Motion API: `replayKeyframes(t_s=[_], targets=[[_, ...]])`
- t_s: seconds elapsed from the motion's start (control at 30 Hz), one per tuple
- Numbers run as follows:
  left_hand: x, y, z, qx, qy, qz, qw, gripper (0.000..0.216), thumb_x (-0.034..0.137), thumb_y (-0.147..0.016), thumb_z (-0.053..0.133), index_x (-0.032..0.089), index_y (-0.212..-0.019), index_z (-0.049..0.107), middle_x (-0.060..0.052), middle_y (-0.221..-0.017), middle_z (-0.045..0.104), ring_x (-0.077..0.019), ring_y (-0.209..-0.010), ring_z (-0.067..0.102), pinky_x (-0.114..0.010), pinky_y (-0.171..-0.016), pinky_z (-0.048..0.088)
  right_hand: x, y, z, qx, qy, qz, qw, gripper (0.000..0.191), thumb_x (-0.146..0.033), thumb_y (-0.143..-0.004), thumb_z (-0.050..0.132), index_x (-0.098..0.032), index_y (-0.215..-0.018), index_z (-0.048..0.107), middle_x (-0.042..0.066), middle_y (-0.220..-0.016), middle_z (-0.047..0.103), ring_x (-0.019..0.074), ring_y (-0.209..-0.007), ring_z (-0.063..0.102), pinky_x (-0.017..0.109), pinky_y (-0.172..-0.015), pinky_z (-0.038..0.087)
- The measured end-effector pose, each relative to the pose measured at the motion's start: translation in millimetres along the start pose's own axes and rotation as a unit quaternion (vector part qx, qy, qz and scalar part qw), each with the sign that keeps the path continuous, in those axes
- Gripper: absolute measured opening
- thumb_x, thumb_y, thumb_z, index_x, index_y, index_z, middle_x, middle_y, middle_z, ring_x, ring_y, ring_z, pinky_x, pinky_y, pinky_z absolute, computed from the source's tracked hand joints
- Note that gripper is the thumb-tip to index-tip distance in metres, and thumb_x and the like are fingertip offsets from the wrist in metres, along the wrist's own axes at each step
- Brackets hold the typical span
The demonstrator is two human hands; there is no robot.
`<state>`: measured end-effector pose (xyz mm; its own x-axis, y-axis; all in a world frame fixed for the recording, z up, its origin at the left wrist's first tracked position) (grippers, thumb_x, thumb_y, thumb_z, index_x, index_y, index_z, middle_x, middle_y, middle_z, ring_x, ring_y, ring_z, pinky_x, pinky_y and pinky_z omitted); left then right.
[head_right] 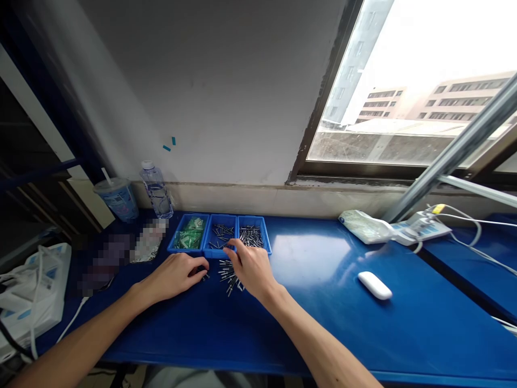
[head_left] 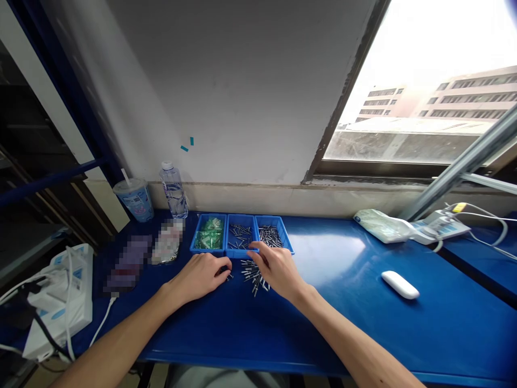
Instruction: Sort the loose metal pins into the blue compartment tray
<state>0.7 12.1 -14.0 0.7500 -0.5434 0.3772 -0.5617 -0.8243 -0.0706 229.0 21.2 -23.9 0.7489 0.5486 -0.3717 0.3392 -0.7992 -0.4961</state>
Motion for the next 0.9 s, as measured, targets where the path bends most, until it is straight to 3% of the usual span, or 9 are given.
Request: replayKeyframes(t_s=[0.17, 0.23, 0.37, 0.5, 0.67, 0.9], targets=[[1.3, -1.5, -0.3, -0.013, 0.004, -0.007, 1.0, 0.023, 0.029, -0.104, 0.054, 0.025, -0.106, 0.077, 0.0, -0.084, 0.078, -0.0197, -0.077, 0.072, -0.026, -0.069, 0.042, -20.4, 6.6, -0.5, -0.073, -0.032, -0.136, 0.987, 0.038, -0.036, -0.116, 0.038, -0.018, -0.107, 0.07, 0.002, -0.074, 0.074, 0.0138, -0.056, 0.063, 0.026, -0.06, 0.039], [1.4, -1.7, 1.4, -0.012, 0.006, -0.008, 1.0, 0.022, 0.031, -0.105, 0.054, 0.026, -0.108, 0.076, 0.0, -0.088, 0.079, -0.0203, -0.079, 0.073, -0.026, -0.069, 0.042, -26.6, 8.5, 2.6, -0.101, -0.028, -0.157, 0.982, 0.033, -0.031, -0.115, 0.041, -0.017, -0.106, 0.07, 0.003, -0.076, 0.075, 0.014, -0.058, 0.064, 0.026, -0.062, 0.04], [0.9, -1.8, 5.8, -0.005, -0.004, -0.009, 1.0, 0.02, 0.033, -0.105, 0.056, 0.026, -0.11, 0.075, -0.001, -0.089, 0.079, -0.0213, -0.08, 0.073, -0.026, -0.067, 0.041, -29.6, 8.6, 10.6, -0.161, 0.018, -0.128, 0.978, 0.02, -0.027, -0.109, 0.057, -0.018, -0.099, 0.072, 0.003, -0.081, 0.077, 0.016, -0.064, 0.069, 0.027, -0.059, 0.037], [1.5, -1.9, 7.6, -0.003, -0.015, -0.014, 1.0, 0.018, 0.032, -0.103, 0.058, 0.026, -0.106, 0.075, 0.0, -0.079, 0.076, -0.0197, -0.07, 0.07, -0.026, -0.063, 0.037, -28.2, 7.7, 16.3, -0.207, 0.05, -0.097, 0.972, 0.022, -0.033, -0.107, 0.063, -0.018, -0.093, 0.073, 0.004, -0.085, 0.079, 0.0177, -0.067, 0.072, 0.027, -0.058, 0.037], [2.2, -1.6, 6.4, 0.002, -0.013, -0.016, 1.0, 0.016, 0.031, -0.102, 0.06, 0.026, -0.104, 0.075, 0.001, -0.076, 0.074, -0.0192, -0.068, 0.068, -0.025, -0.062, 0.036, -27.2, 8.3, 21.4, -0.212, 0.063, -0.087, 0.971, 0.017, -0.024, -0.107, 0.059, -0.019, -0.099, 0.074, 0.004, -0.088, 0.08, 0.0179, -0.07, 0.073, 0.027, -0.059, 0.037], [3.9, -1.0, 4.3, 0.018, -0.003, 0.001, 1.0, 0.023, 0.029, -0.104, 0.054, 0.026, -0.11, 0.075, 0.001, -0.078, 0.075, -0.0185, -0.069, 0.07, -0.026, -0.064, 0.04, -23.8, 8.3, 15.0, -0.184, 0.038, -0.083, 0.979, 0.02, -0.028, -0.109, 0.056, -0.019, -0.103, 0.073, 0.002, -0.078, 0.078, 0.0159, -0.062, 0.069, 0.027, -0.059, 0.036]])
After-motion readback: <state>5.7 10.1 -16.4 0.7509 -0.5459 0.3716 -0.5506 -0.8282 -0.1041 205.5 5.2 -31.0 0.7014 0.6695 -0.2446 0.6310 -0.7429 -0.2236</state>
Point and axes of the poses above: each hand's wrist, its own y-axis away from the middle knuckle, its own z-axis out of the palm, x = y × z, the point moved 2 cm from there along -y, towards the middle knuckle
